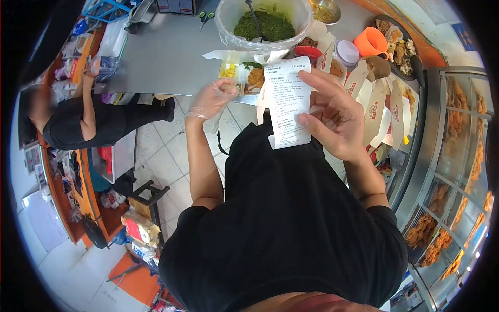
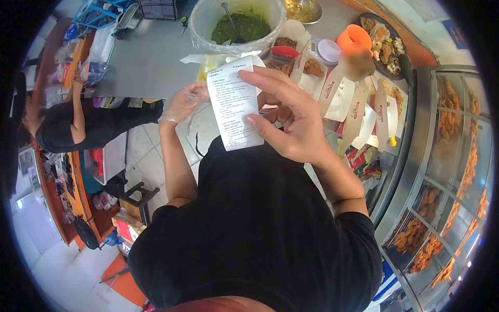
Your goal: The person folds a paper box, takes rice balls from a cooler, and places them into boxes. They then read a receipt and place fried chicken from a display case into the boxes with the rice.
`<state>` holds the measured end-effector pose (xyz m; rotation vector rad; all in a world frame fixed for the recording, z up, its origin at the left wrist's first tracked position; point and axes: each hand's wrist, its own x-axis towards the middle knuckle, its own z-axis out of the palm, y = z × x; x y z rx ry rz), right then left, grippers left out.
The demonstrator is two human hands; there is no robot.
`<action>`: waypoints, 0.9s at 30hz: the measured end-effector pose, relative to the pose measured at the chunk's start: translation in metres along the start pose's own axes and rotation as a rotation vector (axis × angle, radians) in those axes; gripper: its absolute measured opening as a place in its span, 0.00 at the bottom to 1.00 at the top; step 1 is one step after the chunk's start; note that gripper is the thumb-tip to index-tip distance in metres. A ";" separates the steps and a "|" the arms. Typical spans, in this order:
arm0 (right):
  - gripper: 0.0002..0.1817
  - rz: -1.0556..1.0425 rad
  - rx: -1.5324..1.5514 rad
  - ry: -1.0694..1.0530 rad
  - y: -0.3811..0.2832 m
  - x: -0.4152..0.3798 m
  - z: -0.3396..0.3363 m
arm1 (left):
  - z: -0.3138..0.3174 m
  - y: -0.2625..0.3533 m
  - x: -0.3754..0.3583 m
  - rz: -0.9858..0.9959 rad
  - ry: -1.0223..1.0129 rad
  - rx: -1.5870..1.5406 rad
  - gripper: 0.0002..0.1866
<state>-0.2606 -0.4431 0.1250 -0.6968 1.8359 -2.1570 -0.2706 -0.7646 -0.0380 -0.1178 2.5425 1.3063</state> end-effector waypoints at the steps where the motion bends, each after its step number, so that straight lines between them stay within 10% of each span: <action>1: 0.32 0.000 -0.004 -0.004 0.000 0.000 0.000 | 0.000 0.001 0.000 -0.019 -0.012 -0.001 0.24; 27: 0.33 0.032 -0.003 -0.029 0.004 0.004 0.004 | 0.001 -0.010 0.000 -0.060 -0.041 -0.057 0.23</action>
